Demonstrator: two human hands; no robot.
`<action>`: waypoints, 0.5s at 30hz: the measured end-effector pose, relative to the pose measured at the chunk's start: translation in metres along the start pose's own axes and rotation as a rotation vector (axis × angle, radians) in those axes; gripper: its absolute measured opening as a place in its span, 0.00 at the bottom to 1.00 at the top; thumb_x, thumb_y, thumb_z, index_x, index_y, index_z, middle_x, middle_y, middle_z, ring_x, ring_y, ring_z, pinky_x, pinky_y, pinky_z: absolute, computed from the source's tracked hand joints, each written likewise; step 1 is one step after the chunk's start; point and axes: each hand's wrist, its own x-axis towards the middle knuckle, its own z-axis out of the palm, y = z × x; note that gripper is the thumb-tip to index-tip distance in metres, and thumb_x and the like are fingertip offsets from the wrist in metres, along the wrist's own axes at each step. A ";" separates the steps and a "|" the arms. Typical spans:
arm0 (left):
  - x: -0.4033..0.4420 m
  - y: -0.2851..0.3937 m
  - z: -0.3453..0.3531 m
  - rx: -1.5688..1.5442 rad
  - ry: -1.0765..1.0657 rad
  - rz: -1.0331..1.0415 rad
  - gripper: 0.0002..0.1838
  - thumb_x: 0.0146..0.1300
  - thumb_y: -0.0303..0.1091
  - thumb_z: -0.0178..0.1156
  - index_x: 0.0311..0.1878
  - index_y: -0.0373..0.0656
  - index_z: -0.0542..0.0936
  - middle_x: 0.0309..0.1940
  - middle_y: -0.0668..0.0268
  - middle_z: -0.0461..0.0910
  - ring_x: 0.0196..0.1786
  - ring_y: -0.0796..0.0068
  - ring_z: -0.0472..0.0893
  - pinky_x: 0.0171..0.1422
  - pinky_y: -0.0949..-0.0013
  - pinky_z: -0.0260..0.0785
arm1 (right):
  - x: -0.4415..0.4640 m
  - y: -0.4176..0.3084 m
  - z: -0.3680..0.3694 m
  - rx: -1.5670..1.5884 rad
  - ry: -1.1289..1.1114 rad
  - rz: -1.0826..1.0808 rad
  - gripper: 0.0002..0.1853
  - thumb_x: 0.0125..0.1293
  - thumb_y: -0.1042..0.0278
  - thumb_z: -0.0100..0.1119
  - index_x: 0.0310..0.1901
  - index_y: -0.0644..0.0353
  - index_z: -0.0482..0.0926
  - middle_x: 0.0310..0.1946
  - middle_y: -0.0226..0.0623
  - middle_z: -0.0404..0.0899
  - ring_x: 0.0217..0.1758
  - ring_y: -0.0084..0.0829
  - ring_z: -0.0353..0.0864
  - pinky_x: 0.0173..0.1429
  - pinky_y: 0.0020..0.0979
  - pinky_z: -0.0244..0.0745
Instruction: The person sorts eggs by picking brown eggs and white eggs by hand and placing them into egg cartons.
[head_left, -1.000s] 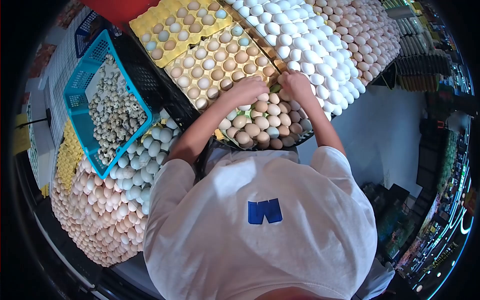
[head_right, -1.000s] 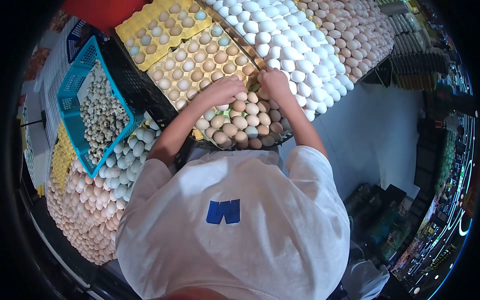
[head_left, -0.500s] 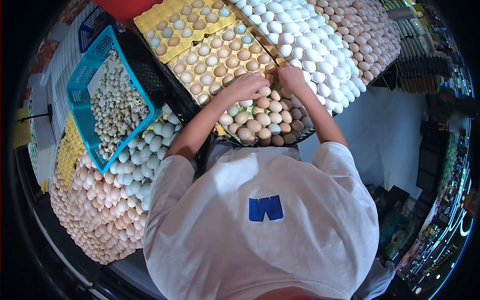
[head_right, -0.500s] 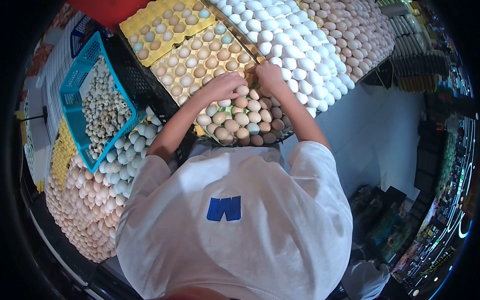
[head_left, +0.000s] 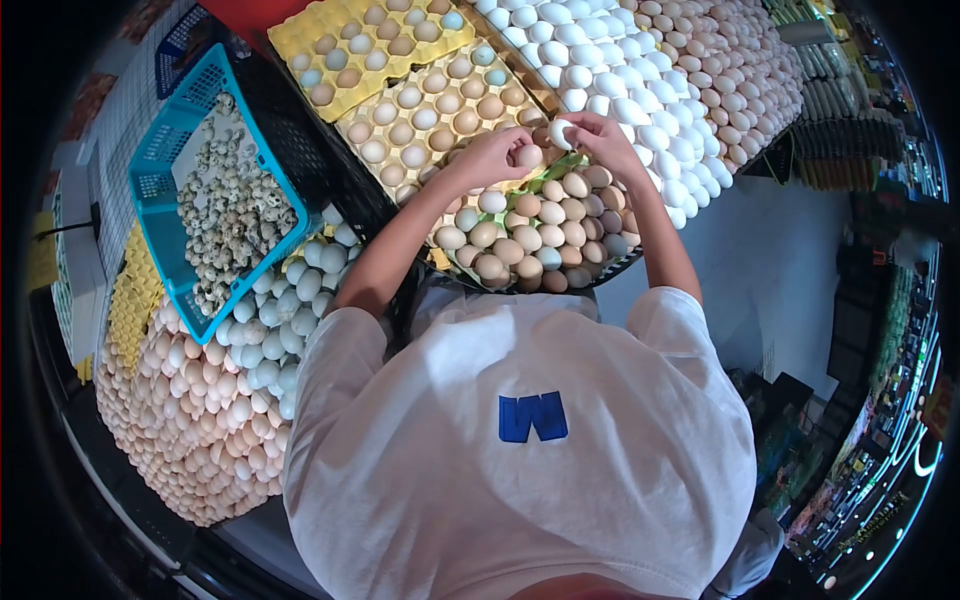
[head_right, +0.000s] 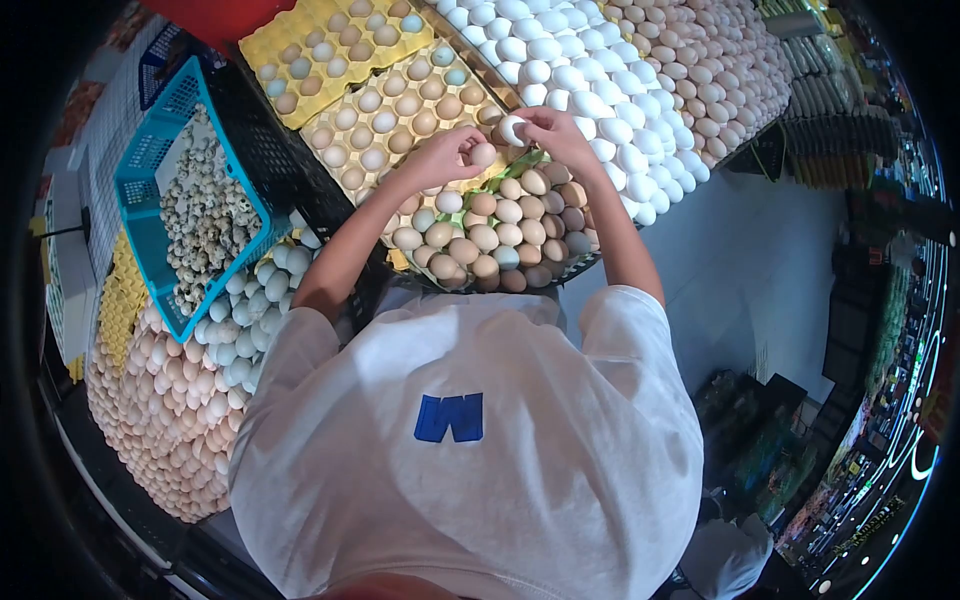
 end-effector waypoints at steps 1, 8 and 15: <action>0.003 0.001 -0.006 -0.105 0.072 -0.062 0.22 0.50 0.34 0.70 0.48 0.42 0.76 0.38 0.63 0.80 0.39 0.71 0.80 0.44 0.68 0.74 | 0.005 -0.003 0.000 -0.005 -0.005 -0.012 0.17 0.64 0.65 0.57 0.51 0.65 0.79 0.39 0.29 0.81 0.40 0.21 0.79 0.44 0.25 0.75; 0.043 -0.017 -0.092 -0.022 0.564 -0.173 0.27 0.48 0.39 0.72 0.49 0.35 0.76 0.38 0.59 0.82 0.38 0.72 0.82 0.45 0.69 0.76 | 0.081 -0.041 0.020 0.531 -0.015 -0.035 0.21 0.71 0.68 0.49 0.61 0.70 0.67 0.47 0.41 0.78 0.45 0.34 0.83 0.48 0.31 0.83; 0.082 -0.064 -0.197 0.287 0.706 -0.251 0.27 0.48 0.40 0.72 0.49 0.36 0.80 0.39 0.57 0.84 0.40 0.71 0.83 0.44 0.69 0.76 | 0.231 -0.080 0.054 0.425 0.100 -0.196 0.16 0.63 0.67 0.61 0.52 0.64 0.77 0.38 0.36 0.81 0.36 0.26 0.81 0.37 0.22 0.76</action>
